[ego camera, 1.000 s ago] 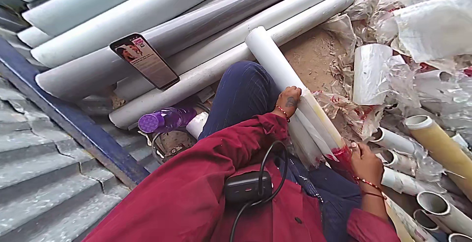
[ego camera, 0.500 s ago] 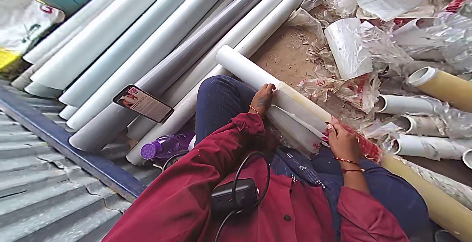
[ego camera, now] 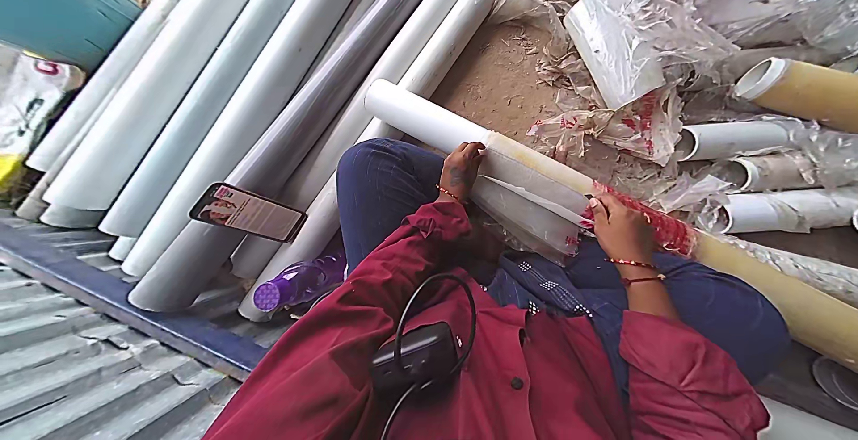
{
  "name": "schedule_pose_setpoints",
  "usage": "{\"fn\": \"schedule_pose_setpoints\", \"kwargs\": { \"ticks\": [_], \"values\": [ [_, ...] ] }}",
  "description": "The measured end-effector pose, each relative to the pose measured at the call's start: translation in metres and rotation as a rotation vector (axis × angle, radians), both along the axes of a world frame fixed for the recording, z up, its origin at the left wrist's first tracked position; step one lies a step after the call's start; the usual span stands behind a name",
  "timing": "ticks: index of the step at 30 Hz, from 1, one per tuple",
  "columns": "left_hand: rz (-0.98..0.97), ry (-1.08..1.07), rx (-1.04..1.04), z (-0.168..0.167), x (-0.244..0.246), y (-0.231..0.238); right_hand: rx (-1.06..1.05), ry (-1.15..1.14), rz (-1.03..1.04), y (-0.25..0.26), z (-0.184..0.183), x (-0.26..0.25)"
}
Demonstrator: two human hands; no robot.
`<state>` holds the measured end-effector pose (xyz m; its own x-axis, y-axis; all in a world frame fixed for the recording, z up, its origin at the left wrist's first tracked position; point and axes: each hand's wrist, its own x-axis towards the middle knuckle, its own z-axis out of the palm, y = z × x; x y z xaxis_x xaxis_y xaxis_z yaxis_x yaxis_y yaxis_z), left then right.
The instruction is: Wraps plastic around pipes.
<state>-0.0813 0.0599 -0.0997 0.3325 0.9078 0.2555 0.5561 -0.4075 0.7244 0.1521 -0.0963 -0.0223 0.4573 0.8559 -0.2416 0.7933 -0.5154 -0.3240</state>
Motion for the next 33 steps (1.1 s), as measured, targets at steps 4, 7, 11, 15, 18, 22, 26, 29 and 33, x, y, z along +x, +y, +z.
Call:
{"fn": "schedule_pose_setpoints", "kwargs": {
  "ticks": [4, 7, 11, 15, 18, 22, 26, 29, 33],
  "values": [
    [0.005, 0.019, -0.047, 0.003, 0.000, 0.003, 0.000, 0.007, 0.001, 0.000, -0.001, 0.000],
    [0.002, 0.070, -0.094, 0.009, 0.003, 0.010, 0.001, -0.003, 0.003, 0.001, -0.001, -0.002],
    [-0.060, 0.183, -0.194, 0.018, 0.006, 0.018, 0.003, -0.007, 0.014, 0.002, -0.001, -0.004],
    [-0.075, 0.157, -0.187, 0.016, 0.005, 0.015, -0.020, -0.010, 0.018, 0.002, -0.001, -0.006],
    [-0.053, 0.120, -0.171, 0.012, 0.003, 0.010, -0.020, -0.009, 0.020, 0.001, -0.001, -0.005],
    [-0.086, 0.152, -0.163, 0.011, 0.003, 0.008, -0.067, 0.026, 0.042, 0.000, -0.003, -0.004],
    [-0.103, 0.189, -0.088, 0.007, 0.002, 0.006, -0.282, 0.152, 0.147, 0.005, -0.007, -0.009],
    [-0.118, 0.178, -0.035, 0.003, 0.000, 0.005, -0.371, 0.155, 0.186, 0.007, -0.009, -0.017],
    [-0.108, 0.203, -0.134, 0.012, 0.002, 0.011, -0.458, 0.116, 0.244, 0.007, -0.007, -0.027]
  ]
}}
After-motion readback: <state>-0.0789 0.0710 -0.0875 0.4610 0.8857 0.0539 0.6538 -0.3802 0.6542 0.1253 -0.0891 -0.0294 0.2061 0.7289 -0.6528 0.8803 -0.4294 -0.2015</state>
